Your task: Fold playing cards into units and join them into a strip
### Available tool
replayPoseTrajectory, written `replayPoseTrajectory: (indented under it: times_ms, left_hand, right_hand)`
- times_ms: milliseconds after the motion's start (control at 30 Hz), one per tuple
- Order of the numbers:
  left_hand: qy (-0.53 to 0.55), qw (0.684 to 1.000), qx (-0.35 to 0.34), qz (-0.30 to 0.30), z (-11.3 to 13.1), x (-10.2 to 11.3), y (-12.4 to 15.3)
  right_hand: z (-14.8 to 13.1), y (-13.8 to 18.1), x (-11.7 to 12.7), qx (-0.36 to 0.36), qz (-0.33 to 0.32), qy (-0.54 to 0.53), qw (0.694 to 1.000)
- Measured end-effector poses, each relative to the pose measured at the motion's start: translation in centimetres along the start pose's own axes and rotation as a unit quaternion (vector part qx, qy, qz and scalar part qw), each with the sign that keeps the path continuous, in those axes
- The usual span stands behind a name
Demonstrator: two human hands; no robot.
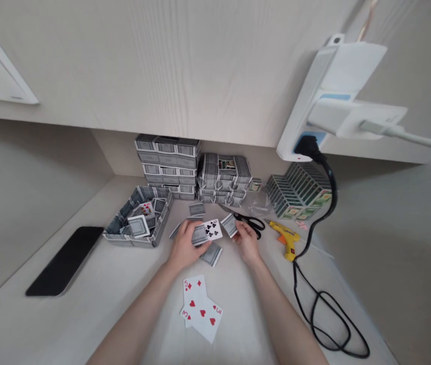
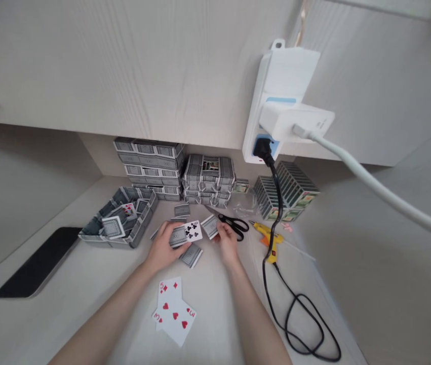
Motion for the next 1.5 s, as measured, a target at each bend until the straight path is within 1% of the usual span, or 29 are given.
replayPoseTrajectory:
  times_ms: [100, 200, 467, 667, 900, 1233, 1500]
  left_hand:
    - [0.005, 1.000, 0.003, 0.002, -0.12, 0.01, 0.02]
    - [0.008, 1.000, 0.005, 0.004, -0.13, 0.06, 0.03]
    - [0.009, 1.000, 0.008, -0.008, -0.02, 0.11, 0.03]
    - [0.015, 1.000, 0.016, -0.001, -0.08, 0.23, -0.06]
    - [0.013, 1.000, 0.021, -0.010, -0.10, 0.08, -0.07]
    - [0.003, 1.000, 0.030, 0.003, -0.16, 0.35, 0.02]
    - [0.012, 0.999, -0.001, -0.033, 0.50, 0.07, 0.20]
  right_hand:
    - [-0.12, 0.13, -0.03, -0.011, -0.022, -0.025, 0.999]
    - [-0.28, 0.26, -0.16, -0.014, -0.039, -0.028, 0.999]
    - [-0.40, 0.21, -0.40, -0.025, -0.060, -0.014, 0.998]
    - [-0.45, 0.22, -0.44, -0.032, -0.064, -0.004, 0.997]
    - [-0.75, 0.35, -0.75, -0.039, -0.097, -0.006, 0.994]
    - [-0.70, 0.30, -0.67, -0.043, -0.093, -0.004, 0.995]
    - [-0.41, 0.27, -0.86, -0.047, -0.100, 0.009, 0.994]
Point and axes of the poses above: each hand's wrist, its own y-axis away from the middle knuckle, its own x-axis out of the back of the hand, z = x × y, the point moved 2 cm from there along -y, towards the middle knuckle, and after that the axes turned 14 degrees about -z, right-handed, at the moved point
